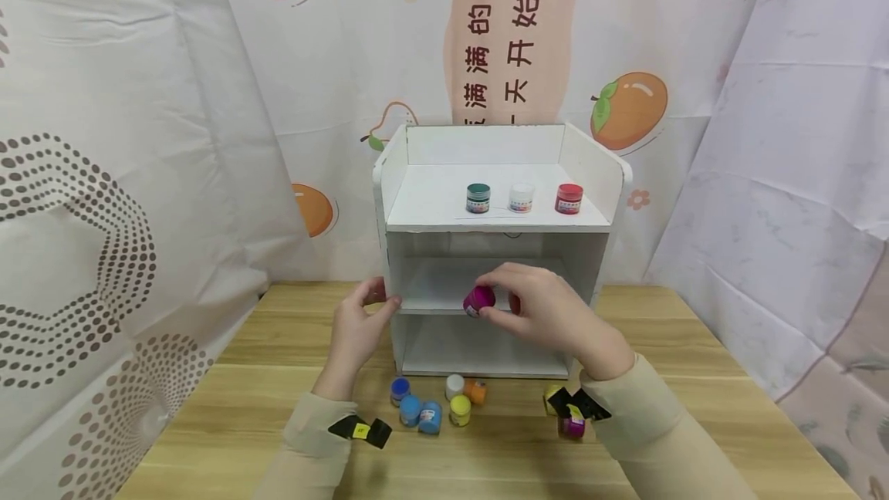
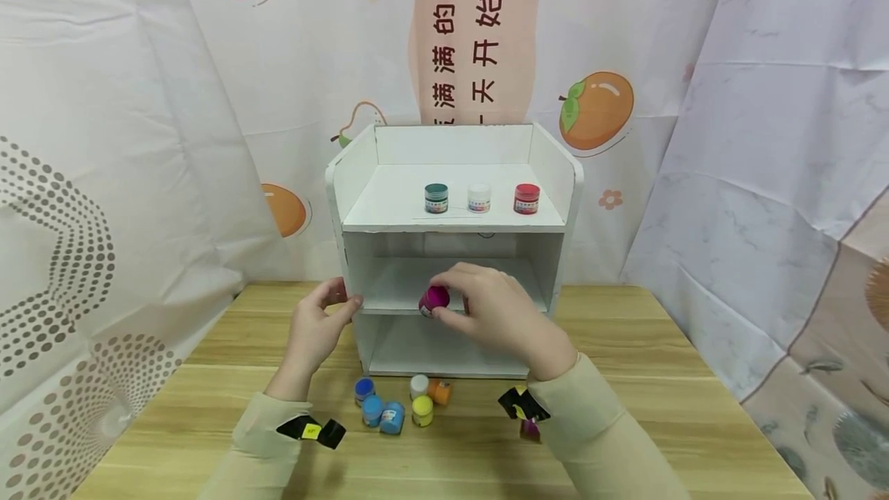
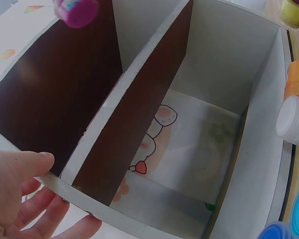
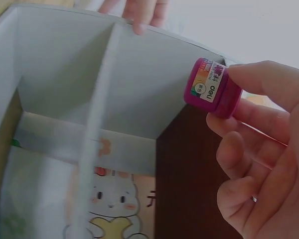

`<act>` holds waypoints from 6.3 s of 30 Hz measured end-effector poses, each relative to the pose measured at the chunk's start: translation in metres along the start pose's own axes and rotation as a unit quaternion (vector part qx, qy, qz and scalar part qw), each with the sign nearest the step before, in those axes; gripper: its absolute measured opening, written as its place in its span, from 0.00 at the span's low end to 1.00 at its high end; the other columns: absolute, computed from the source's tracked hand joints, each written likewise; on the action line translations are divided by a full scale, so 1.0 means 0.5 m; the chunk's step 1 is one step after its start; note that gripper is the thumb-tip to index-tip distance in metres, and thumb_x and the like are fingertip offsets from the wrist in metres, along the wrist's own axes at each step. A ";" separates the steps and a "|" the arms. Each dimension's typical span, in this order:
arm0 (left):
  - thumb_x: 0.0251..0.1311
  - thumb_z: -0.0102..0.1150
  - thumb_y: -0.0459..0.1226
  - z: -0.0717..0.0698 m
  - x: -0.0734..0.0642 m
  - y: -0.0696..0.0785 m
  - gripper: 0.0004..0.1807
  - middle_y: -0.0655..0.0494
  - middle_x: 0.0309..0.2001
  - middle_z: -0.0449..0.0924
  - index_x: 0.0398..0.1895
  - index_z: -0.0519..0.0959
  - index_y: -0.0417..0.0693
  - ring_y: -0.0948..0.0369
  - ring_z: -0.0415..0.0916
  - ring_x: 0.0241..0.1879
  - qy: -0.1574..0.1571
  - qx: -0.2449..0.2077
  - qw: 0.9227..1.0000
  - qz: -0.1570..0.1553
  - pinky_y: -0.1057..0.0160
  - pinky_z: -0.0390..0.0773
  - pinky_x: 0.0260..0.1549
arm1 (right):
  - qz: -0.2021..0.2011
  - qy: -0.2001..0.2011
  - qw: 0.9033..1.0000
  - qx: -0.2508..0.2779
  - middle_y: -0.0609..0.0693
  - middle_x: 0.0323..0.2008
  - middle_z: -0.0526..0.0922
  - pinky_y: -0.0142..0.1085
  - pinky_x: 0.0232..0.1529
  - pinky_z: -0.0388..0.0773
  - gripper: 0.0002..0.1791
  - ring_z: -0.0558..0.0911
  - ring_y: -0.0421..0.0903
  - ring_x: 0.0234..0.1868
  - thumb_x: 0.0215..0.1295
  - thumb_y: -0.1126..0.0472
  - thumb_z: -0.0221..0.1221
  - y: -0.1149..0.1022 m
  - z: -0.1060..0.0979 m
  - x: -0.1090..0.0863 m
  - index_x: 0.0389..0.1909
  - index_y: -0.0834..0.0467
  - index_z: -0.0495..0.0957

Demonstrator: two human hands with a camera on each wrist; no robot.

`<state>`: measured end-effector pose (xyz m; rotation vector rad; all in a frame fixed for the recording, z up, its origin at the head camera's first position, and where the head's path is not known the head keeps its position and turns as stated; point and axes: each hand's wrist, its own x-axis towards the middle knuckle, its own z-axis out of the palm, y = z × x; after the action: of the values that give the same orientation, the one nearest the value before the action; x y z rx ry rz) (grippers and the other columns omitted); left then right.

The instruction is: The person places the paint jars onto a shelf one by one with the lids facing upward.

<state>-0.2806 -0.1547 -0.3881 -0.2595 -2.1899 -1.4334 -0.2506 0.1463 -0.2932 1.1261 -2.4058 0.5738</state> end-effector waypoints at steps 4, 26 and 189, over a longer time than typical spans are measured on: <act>0.64 0.70 0.40 -0.002 -0.001 -0.003 0.23 0.48 0.51 0.83 0.59 0.80 0.42 0.51 0.81 0.52 0.002 0.002 1.000 -0.001 0.51 0.84 0.44 | -0.006 0.009 1.000 -0.006 0.38 0.40 0.81 0.33 0.28 0.74 0.18 0.75 0.40 0.29 0.63 0.54 0.71 -0.008 -0.023 0.023 0.53 0.51 0.84; 0.64 0.70 0.39 0.001 0.001 -0.006 0.21 0.50 0.50 0.84 0.58 0.81 0.43 0.52 0.81 0.52 0.001 0.004 1.000 0.002 0.51 0.84 0.44 | -0.019 0.024 1.000 0.000 0.44 0.39 0.82 0.37 0.28 0.73 0.18 0.72 0.41 0.26 0.65 0.55 0.69 -0.030 -0.113 0.132 0.55 0.54 0.83; 0.65 0.69 0.41 -0.002 0.010 0.002 0.22 0.50 0.51 0.84 0.59 0.80 0.44 0.52 0.81 0.52 -0.004 0.009 1.000 0.001 0.49 0.84 0.45 | 0.141 -0.034 0.989 0.040 0.46 0.47 0.85 0.34 0.33 0.79 0.17 0.80 0.36 0.36 0.65 0.57 0.69 0.117 0.050 -0.167 0.53 0.55 0.84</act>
<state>-0.2844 -0.1559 -0.3845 -0.2601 -2.2074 -1.4127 -0.2529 0.2184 -0.3691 0.8521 -2.6447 0.7386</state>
